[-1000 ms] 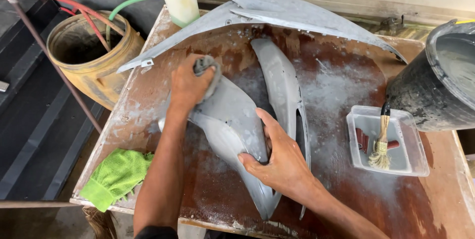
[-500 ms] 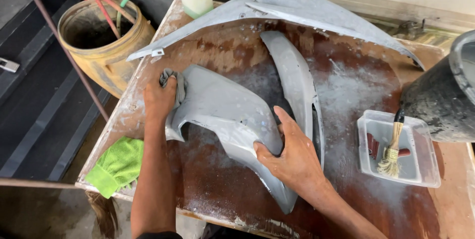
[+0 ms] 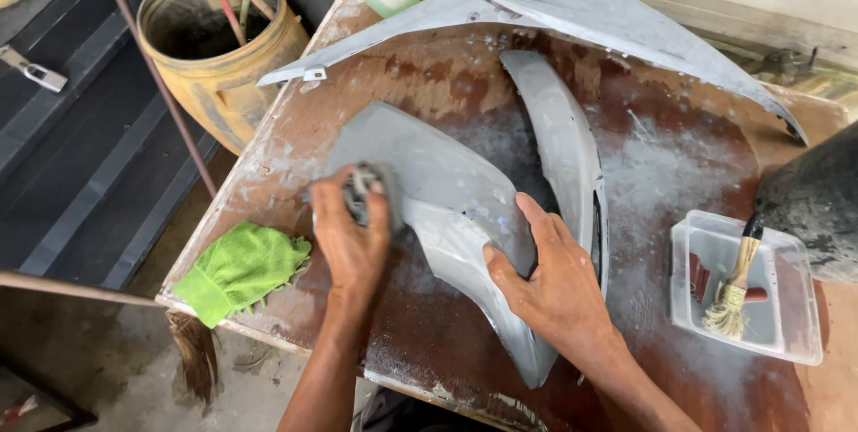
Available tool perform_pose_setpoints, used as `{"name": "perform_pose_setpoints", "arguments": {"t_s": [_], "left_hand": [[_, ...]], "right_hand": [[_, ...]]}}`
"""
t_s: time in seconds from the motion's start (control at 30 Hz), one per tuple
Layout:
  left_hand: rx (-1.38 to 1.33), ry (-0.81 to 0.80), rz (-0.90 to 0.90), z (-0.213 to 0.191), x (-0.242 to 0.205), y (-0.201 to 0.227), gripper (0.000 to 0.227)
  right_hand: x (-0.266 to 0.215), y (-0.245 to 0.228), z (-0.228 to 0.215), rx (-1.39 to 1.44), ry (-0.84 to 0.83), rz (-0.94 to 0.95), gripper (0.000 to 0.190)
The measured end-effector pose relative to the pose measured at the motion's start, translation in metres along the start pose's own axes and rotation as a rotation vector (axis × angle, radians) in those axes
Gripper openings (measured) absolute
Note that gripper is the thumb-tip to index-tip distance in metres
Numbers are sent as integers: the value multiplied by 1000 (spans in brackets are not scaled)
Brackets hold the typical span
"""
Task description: The person scrubs several grey motorcycle plastic parts with a sanding block and a brush, using water from a bucket. They wipe the parts with a cloth, flip them over to clean different sides, and arrange them on the workbench.
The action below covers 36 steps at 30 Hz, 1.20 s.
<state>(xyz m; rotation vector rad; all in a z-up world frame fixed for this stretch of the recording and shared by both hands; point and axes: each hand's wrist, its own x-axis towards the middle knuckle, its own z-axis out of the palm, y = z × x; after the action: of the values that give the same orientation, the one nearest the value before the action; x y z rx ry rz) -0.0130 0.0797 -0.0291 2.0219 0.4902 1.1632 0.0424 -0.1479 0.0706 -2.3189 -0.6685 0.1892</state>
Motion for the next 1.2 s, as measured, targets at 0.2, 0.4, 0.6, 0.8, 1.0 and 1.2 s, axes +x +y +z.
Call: {"name": "perform_pose_setpoints", "arguments": {"t_s": [0.2, 0.4, 0.6, 0.8, 1.0, 1.2], "left_hand": [[382, 218, -221, -21, -12, -63, 25], [524, 119, -274, -32, -13, -23, 25], [459, 15, -288, -35, -30, 1, 23], [30, -89, -50, -16, -23, 68, 25], [-187, -79, -32, 11, -70, 105, 22], [-428, -366, 195, 13, -125, 107, 43]], "right_hand": [[-2, -2, 0, 39, 12, -47, 72], [2, -11, -4, 37, 5, -46, 74], [2, -7, -2, 16, 18, -31, 74], [1, -7, 1, 45, 3, -132, 65], [10, 4, 8, 27, 135, -127, 61], [17, 13, 7, 15, 72, -135, 61]]}}
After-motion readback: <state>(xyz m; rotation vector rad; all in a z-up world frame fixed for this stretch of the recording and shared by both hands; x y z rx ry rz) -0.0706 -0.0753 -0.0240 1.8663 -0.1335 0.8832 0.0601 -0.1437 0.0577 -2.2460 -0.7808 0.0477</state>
